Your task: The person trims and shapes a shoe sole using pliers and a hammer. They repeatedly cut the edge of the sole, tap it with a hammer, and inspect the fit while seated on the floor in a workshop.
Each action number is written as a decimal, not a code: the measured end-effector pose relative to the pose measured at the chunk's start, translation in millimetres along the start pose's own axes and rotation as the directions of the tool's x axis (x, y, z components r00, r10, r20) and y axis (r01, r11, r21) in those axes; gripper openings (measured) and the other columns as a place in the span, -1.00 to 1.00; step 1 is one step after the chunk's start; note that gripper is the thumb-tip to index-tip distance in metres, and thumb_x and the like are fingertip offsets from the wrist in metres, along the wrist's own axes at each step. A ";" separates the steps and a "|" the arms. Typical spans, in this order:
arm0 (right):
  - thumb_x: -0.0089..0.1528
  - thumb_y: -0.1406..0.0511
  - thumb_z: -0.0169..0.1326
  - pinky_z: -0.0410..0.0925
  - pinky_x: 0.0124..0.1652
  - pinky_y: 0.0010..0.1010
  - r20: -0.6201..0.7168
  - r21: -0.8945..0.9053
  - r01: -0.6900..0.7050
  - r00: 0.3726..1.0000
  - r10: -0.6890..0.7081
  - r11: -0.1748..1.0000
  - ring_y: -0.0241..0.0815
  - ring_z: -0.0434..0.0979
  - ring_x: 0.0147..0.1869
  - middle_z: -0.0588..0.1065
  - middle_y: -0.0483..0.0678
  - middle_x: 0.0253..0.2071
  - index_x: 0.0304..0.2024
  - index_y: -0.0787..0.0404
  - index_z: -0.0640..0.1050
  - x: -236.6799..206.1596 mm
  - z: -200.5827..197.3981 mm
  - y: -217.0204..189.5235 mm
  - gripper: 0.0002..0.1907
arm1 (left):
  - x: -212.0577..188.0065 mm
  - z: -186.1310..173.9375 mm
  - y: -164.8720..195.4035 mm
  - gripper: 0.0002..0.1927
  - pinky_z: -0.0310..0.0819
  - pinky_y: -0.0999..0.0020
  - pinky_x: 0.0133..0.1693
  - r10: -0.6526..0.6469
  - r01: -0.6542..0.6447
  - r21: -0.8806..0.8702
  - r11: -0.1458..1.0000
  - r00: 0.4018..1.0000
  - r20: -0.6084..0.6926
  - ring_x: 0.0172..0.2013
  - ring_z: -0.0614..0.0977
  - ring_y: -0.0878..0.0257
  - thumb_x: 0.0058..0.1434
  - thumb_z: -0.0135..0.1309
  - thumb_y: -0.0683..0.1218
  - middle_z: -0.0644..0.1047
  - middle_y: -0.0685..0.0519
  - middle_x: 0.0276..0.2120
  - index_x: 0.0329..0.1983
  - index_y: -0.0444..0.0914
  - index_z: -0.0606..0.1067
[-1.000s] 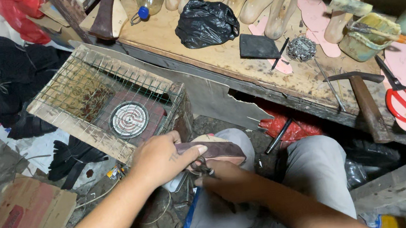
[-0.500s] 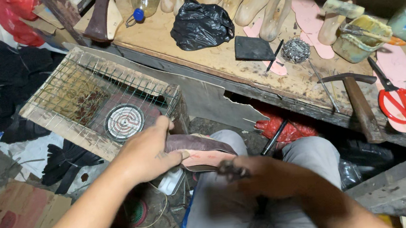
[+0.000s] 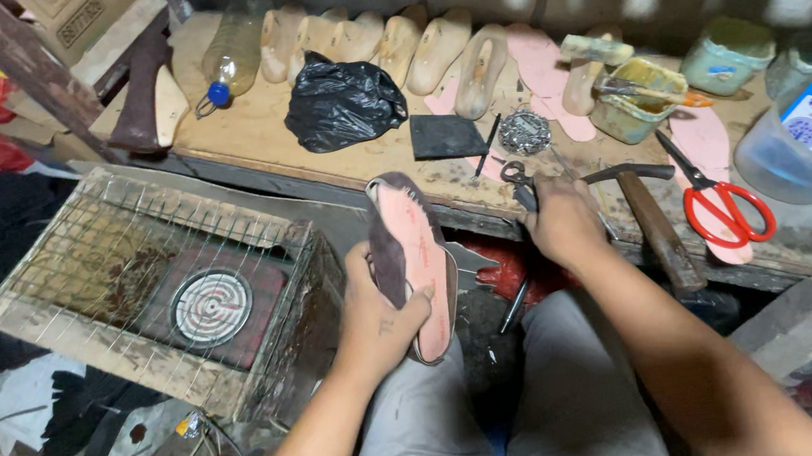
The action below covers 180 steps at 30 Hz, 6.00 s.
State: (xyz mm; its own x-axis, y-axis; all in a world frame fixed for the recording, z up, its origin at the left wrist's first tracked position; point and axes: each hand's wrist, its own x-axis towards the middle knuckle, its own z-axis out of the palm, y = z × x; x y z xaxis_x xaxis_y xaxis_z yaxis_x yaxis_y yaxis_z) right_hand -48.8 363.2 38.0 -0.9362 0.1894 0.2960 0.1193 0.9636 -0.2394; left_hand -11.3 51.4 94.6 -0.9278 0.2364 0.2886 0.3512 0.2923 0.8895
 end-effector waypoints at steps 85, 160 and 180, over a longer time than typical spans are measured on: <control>0.29 0.31 0.00 0.31 -0.34 -0.48 0.196 0.942 -0.250 0.952 0.236 0.222 -0.33 0.42 -0.40 0.48 -0.06 -0.43 0.14 0.27 0.37 -234.9 -151.6 -52.6 -0.63 | 15.4 6.0 9.0 -0.50 0.56 0.38 -0.10 -0.117 0.262 -0.525 0.810 0.949 0.292 -0.16 0.64 0.28 0.07 0.13 -0.22 0.61 0.02 -0.16 0.13 -0.27 0.41; 0.27 0.05 0.12 0.40 -0.10 -0.10 0.484 0.282 -0.237 0.872 0.076 0.930 0.22 0.60 -0.07 0.61 0.21 -0.19 -0.06 0.22 0.50 -166.3 -101.6 -120.9 -0.61 | -71.3 48.2 -56.1 -0.61 0.50 0.41 -0.03 -0.373 0.286 -0.562 0.776 0.927 -0.045 -0.11 0.62 0.32 0.16 0.18 -0.20 0.62 -0.02 -0.11 0.06 -0.41 0.47; 0.17 0.07 0.25 0.42 -0.06 0.06 -0.090 -0.320 -0.289 0.957 0.275 0.902 0.26 0.56 0.02 0.50 0.22 -0.03 0.32 0.02 0.52 -71.2 -64.4 116.7 -0.35 | -32.0 -36.8 0.9 -0.55 0.47 0.42 0.01 -0.117 0.078 -0.645 0.760 0.993 -0.017 -0.06 0.59 0.34 0.25 0.10 -0.30 0.58 -0.03 -0.07 0.22 -0.46 0.37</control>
State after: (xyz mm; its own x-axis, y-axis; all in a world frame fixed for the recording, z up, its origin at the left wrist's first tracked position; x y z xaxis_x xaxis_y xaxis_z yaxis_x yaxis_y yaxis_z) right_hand 53.1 474.3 48.5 -0.8340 0.4629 0.3004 0.4837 0.8752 -0.0057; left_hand 14.1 10.0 99.3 -0.9646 0.1844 0.1884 0.1129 -0.3570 0.9273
